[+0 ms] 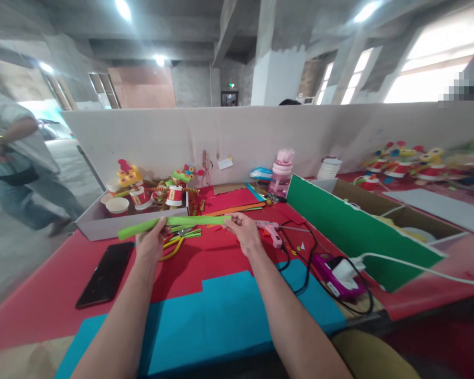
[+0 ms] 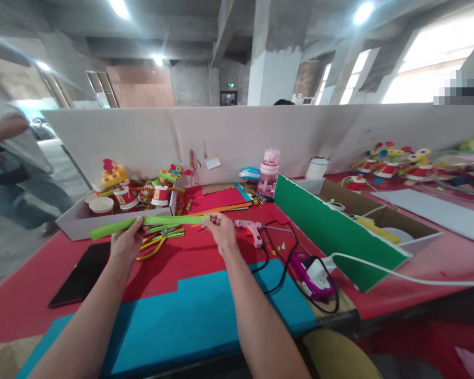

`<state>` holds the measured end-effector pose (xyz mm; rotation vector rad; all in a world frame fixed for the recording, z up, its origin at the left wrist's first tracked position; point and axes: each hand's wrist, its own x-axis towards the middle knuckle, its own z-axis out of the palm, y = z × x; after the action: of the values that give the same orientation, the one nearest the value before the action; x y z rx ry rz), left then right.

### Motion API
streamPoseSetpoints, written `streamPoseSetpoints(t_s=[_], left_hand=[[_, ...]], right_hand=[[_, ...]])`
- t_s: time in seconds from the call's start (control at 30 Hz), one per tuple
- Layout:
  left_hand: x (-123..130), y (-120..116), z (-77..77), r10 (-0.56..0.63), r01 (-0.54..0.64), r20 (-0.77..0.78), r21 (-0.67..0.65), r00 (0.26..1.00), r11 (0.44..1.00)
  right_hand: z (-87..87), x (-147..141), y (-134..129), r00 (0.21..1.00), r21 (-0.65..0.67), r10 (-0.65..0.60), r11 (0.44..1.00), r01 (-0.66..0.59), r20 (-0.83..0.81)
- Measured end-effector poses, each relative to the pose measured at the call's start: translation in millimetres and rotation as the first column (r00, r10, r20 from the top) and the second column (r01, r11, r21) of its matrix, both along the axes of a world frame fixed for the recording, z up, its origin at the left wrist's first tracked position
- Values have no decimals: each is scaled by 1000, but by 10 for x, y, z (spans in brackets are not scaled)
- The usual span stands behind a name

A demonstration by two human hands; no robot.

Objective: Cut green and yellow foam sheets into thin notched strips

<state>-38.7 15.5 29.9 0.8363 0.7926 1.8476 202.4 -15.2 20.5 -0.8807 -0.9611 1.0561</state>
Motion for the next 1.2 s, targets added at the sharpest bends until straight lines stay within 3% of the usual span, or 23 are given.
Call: streamPoseSetpoints(t_s=[0.23, 0.53, 0.73, 0.83, 1.03, 1.2], left_hand=[[-52, -6, 32, 32, -33, -42, -35, 999, 999], [-49, -26, 2, 11, -17, -96, -68, 995, 998], [-60, -18, -30, -10, 3, -108, -67, 994, 998], [-46, -28, -23, -14, 6, -103, -73, 995, 997], [-20, -73, 34, -64, 58, -79, -68, 995, 996], [-35, -57, 9, -62, 56, -97, -67, 993, 996]], right_hand=[[5, 16, -19, 998, -91, 52, 995, -48, 38], [-94, 0, 29, 967, -78, -78, 992, 99, 241], [-91, -43, 8, 997, -131, 53, 990, -46, 51], [-109, -61, 16, 997, -96, 78, 992, -78, -9], [-136, -84, 14, 994, -73, 113, 991, -112, 12], [-122, -91, -14, 975, -100, 153, 985, -138, 162]])
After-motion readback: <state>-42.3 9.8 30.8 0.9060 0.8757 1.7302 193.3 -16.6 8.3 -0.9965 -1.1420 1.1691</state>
